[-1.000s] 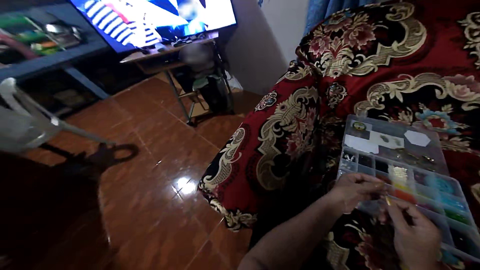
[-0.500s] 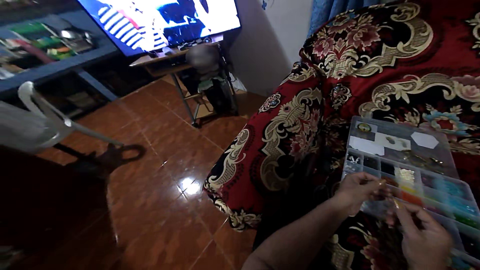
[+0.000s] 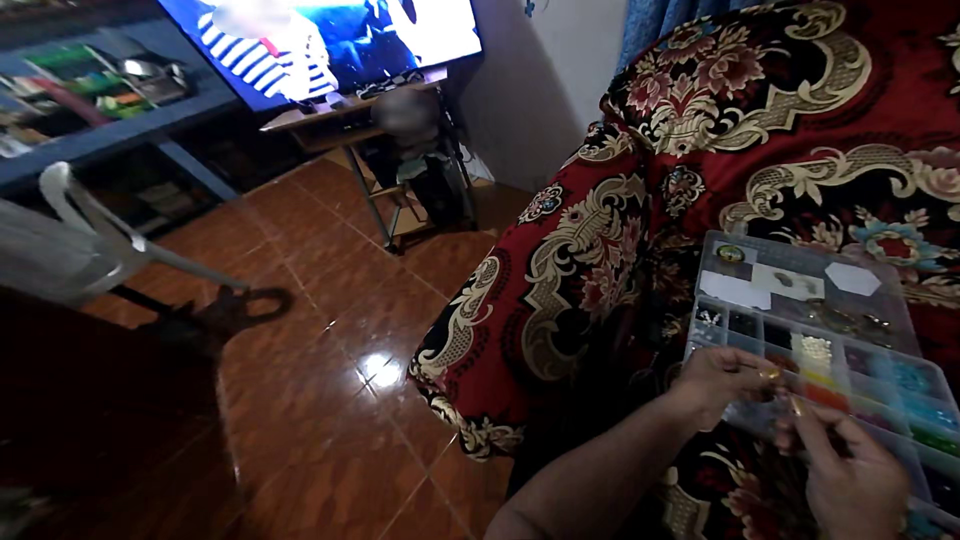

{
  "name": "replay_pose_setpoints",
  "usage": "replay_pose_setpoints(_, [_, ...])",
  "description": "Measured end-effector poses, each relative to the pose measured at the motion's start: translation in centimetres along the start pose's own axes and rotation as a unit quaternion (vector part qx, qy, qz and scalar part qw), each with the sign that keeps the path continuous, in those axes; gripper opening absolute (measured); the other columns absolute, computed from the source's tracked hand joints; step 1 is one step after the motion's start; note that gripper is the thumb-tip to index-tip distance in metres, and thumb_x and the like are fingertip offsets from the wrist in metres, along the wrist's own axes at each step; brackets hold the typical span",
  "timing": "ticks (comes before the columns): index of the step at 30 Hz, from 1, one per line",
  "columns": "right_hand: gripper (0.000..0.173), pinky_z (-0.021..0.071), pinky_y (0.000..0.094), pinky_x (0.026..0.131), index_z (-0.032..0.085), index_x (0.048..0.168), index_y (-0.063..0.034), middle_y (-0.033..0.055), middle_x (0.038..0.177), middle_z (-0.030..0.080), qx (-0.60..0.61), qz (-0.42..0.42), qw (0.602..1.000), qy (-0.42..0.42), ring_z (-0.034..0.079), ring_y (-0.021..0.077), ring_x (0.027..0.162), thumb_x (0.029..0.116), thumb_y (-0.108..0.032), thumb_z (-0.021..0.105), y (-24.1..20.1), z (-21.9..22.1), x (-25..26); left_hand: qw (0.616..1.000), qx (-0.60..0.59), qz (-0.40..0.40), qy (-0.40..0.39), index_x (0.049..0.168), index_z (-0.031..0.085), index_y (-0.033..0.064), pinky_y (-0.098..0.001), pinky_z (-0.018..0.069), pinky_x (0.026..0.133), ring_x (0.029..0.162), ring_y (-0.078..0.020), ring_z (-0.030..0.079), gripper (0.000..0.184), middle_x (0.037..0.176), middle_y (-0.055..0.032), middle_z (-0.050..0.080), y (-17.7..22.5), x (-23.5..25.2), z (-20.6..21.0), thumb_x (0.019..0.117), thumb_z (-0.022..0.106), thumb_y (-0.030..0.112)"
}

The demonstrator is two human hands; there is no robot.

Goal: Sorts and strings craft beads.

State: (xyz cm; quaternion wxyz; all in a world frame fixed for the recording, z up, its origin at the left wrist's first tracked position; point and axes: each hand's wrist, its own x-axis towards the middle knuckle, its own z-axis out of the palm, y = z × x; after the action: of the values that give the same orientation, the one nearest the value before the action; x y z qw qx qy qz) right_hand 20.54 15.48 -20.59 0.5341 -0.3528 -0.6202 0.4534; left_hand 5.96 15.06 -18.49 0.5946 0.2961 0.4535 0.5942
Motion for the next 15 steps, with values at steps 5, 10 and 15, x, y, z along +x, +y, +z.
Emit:
replay_pose_setpoints(5, [0.013, 0.0549, 0.0135, 0.054, 0.064, 0.089, -0.0036, -0.0131, 0.070, 0.064, 0.006, 0.006, 1.000, -0.001, 0.060, -0.0051, 0.056, 0.0940, -0.001, 0.052, -0.08, 0.02, 0.00, 1.000, 0.011, -0.002, 0.007, 0.109, 0.064, -0.0049, -0.0299, 0.0575, 0.080, 0.081, -0.0110, 0.066, 0.012, 0.093, -0.0049, 0.068, 0.07, 0.04, 0.04, 0.0986, 0.058, -0.005])
replay_pose_setpoints(10, [0.013, 0.0548, 0.0134, 0.054, 0.064, 0.089, -0.0043, -0.0139, 0.070, 0.064, 0.016, 0.003, 1.000, -0.006, 0.061, -0.0052, 0.057, 0.0937, 0.000, 0.052, 0.14, 0.04, -0.02, 1.000, 0.012, -0.009, 0.007, 0.108, 0.064, -0.0047, -0.0295, 0.0574, 0.079, 0.080, -0.0106, 0.066, 0.011, 0.092, -0.0047, 0.069, 0.02, 0.00, 0.02, 0.0985, 0.058, -0.004])
replay_pose_setpoints(15, [0.011, 0.0554, 0.0134, 0.056, 0.063, 0.090, -0.0016, -0.0131, 0.071, 0.064, -0.010, 0.007, 1.000, -0.014, 0.060, -0.0062, 0.057, 0.0953, -0.001, 0.053, -0.32, -0.12, 0.00, 0.999, 0.035, 0.001, -0.002, 0.108, 0.065, -0.0053, -0.0289, 0.0566, 0.078, 0.080, -0.0094, 0.065, 0.012, 0.092, -0.0045, 0.068, -0.02, -0.07, 0.06, 0.0986, 0.058, -0.003])
